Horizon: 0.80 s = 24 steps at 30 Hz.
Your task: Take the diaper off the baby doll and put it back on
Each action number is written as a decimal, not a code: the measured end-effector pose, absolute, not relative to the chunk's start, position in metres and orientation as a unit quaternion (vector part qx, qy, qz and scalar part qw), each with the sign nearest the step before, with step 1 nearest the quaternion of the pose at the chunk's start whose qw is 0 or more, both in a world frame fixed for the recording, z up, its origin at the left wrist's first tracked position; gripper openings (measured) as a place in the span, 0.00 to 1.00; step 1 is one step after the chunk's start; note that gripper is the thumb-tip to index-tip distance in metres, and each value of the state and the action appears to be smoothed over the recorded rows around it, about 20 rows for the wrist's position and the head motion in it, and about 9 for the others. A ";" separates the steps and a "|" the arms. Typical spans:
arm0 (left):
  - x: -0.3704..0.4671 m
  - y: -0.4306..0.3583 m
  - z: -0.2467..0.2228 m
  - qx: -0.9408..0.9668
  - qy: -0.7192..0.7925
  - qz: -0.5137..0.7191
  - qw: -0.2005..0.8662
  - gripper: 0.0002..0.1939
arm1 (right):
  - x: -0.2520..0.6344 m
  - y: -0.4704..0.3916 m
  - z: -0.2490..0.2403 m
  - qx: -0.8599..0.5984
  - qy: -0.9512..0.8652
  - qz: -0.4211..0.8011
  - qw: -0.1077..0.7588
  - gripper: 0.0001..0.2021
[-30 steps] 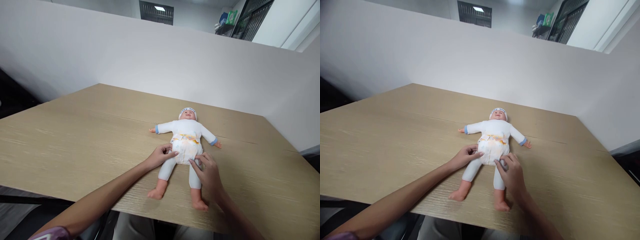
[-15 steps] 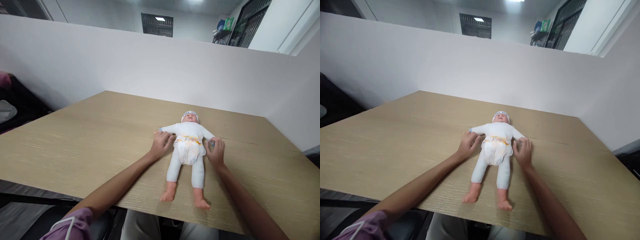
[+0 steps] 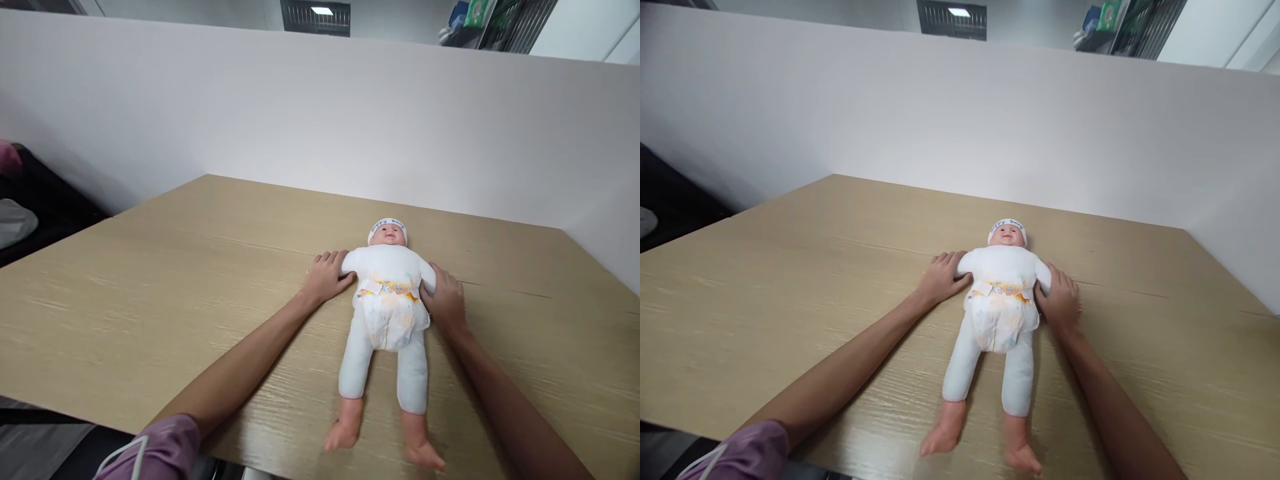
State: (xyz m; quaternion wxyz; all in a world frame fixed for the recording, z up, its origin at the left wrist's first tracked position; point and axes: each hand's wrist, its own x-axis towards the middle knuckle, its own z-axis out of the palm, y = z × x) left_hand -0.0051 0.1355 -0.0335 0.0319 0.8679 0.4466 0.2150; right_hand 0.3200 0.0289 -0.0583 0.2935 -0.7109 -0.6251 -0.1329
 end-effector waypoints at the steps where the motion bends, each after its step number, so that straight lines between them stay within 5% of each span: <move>1: -0.005 0.135 -0.033 0.868 0.449 0.211 0.029 0.29 | 0.320 0.030 -0.058 -0.714 -0.621 -0.124 0.299 0.26; 12: -0.002 0.085 0.005 0.837 0.479 0.254 0.069 0.19 | 0.295 0.001 -0.014 -0.757 -0.516 0.090 0.390 0.19; 18: -0.031 -0.059 0.034 0.771 0.496 0.361 0.171 0.21 | 0.294 -0.084 0.020 -0.697 -0.551 0.168 0.426 0.22; 24: -0.061 -0.228 -0.018 0.737 0.473 0.324 0.358 0.22 | 0.283 -0.200 0.041 -0.611 -0.659 0.245 0.364 0.21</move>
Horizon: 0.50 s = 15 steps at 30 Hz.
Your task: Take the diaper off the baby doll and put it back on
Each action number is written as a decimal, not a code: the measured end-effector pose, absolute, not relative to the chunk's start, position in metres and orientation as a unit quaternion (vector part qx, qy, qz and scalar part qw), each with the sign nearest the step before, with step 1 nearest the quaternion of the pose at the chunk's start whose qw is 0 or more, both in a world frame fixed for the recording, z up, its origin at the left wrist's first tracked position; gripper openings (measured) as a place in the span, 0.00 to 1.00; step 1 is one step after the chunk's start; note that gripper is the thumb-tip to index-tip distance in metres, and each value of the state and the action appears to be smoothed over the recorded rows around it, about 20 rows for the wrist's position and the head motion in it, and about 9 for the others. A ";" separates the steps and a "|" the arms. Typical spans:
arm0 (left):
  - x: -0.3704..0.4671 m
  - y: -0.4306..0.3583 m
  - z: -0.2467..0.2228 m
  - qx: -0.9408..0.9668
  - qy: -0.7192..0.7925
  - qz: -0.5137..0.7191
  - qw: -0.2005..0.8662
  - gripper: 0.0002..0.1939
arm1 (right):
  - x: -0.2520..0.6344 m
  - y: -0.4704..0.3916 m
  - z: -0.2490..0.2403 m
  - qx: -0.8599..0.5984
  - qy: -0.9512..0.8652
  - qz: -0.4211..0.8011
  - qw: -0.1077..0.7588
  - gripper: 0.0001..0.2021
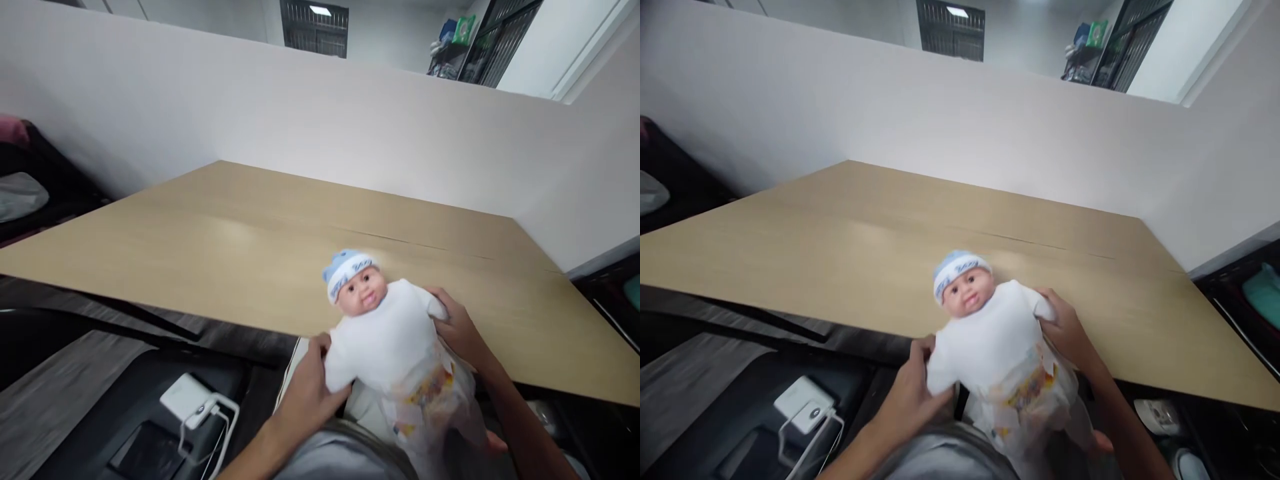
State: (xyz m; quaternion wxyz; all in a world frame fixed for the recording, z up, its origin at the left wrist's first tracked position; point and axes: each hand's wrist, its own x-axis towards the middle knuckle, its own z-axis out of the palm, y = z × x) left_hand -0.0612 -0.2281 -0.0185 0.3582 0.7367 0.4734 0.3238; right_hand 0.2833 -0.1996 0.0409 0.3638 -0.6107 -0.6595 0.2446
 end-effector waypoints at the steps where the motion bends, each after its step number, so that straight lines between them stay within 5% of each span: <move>1: -0.067 -0.252 -0.032 0.735 0.475 0.301 0.379 0.23 | 0.279 -0.217 0.038 -0.604 -0.674 0.249 0.345 0.22; 7: -0.117 -0.340 -0.083 0.726 0.498 0.164 0.445 0.24 | 0.231 -0.293 -0.008 -0.579 -0.735 0.267 0.230 0.24; 15: -0.137 -0.335 -0.072 0.756 0.514 0.107 0.390 0.24 | 0.196 -0.288 -0.086 -0.621 -0.720 0.267 0.156 0.27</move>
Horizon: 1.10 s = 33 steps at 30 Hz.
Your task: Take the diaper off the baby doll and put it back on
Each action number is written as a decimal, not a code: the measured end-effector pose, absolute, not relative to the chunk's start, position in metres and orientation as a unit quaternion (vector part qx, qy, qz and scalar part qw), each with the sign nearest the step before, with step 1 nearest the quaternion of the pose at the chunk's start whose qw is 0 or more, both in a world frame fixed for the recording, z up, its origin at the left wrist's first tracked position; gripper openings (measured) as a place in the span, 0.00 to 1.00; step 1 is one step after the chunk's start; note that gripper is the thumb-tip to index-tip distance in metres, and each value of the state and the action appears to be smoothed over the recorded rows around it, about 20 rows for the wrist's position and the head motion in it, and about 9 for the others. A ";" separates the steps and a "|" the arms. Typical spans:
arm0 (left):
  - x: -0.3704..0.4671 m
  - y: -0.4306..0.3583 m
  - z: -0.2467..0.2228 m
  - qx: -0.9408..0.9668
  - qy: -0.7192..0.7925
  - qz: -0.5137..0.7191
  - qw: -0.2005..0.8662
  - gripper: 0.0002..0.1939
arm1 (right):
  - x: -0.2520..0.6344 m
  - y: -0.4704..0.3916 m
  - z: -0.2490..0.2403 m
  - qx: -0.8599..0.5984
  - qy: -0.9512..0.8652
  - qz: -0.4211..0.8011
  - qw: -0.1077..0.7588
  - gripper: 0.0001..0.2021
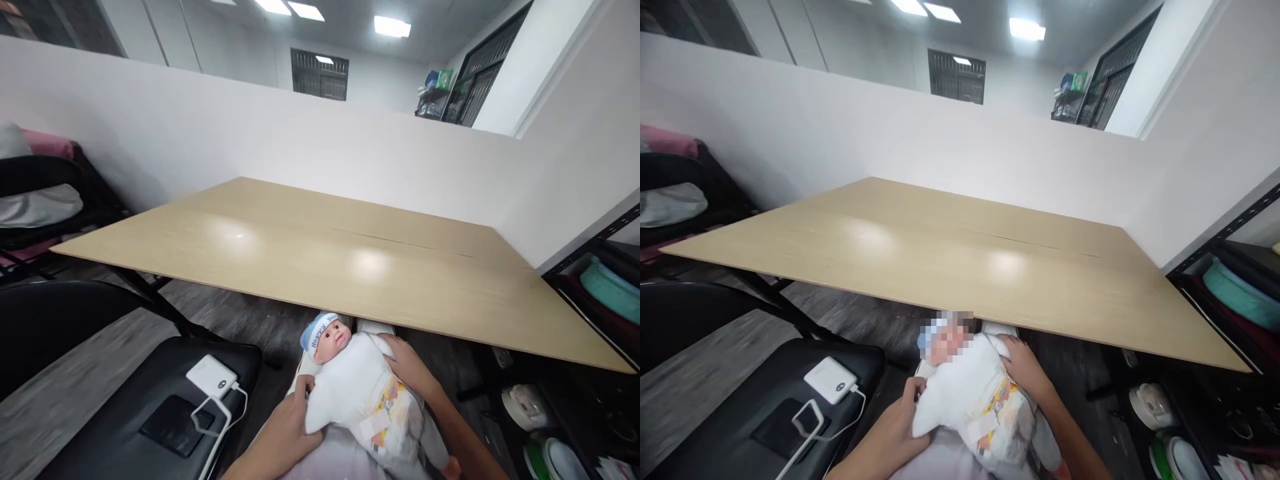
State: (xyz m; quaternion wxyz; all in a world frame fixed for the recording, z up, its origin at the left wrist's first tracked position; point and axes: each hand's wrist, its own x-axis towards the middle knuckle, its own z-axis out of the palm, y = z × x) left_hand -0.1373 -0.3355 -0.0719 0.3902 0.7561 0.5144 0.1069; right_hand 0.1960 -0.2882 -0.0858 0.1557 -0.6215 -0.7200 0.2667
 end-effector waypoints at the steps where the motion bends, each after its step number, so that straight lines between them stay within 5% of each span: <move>1: -0.136 -0.333 -0.072 0.765 0.513 0.101 0.376 0.25 | 0.198 -0.286 -0.092 -0.628 -0.718 0.266 0.140 0.27; 6: -0.137 -0.328 -0.080 0.798 0.482 0.137 0.333 0.26 | 0.210 -0.298 -0.099 -0.646 -0.707 0.251 0.140 0.25; 13: -0.119 -0.313 -0.055 0.846 0.364 0.278 0.273 0.11 | 0.216 -0.348 -0.083 -0.629 -0.660 0.345 0.222 0.21; 21: -0.040 -0.293 -0.059 0.911 0.170 0.196 0.321 0.17 | 0.221 -0.358 -0.086 -0.612 -0.661 0.333 0.278 0.19; 33: -0.043 -0.293 -0.053 0.861 0.152 0.209 0.439 0.08 | 0.227 -0.341 -0.101 -0.639 -0.646 0.211 0.360 0.17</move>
